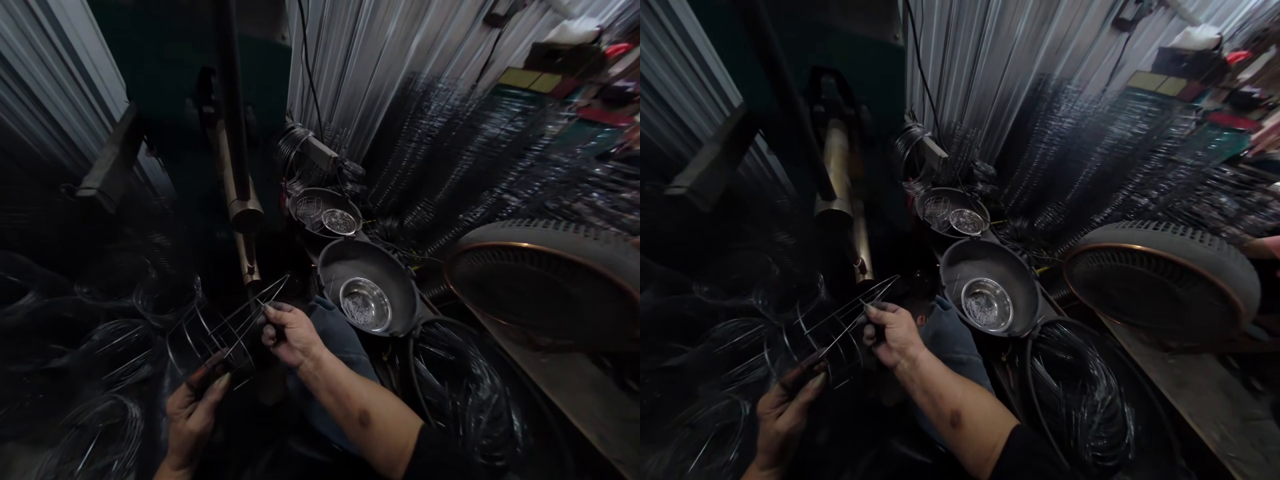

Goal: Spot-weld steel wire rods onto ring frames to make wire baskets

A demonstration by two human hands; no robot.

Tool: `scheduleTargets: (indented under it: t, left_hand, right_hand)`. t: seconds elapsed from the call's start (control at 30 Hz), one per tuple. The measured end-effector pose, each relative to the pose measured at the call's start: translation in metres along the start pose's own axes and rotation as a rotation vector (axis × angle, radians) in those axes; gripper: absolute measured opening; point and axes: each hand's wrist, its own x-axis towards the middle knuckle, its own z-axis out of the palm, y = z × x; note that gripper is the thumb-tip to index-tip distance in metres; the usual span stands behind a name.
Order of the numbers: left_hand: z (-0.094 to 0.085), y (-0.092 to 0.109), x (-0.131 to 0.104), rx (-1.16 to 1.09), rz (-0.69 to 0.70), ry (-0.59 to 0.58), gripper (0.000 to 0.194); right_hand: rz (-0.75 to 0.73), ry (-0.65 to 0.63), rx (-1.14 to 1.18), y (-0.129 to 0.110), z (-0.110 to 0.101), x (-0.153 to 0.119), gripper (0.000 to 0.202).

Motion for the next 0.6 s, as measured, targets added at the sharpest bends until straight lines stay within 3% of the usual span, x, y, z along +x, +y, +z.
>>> scheduleTargets:
  t: [0.3, 0.6]
  left_hand:
    - [0.015, 0.026, 0.018, -0.042, -0.042, 0.056, 0.036]
    - [0.011, 0.022, 0.049, -0.086, -0.062, -0.014, 0.039]
  right_hand:
    - [-0.130, -0.051, 0.029, 0.000, 0.007, 0.016, 0.026]
    - [-0.186, -0.051, 0.020, -0.012, 0.022, 0.034, 0.021]
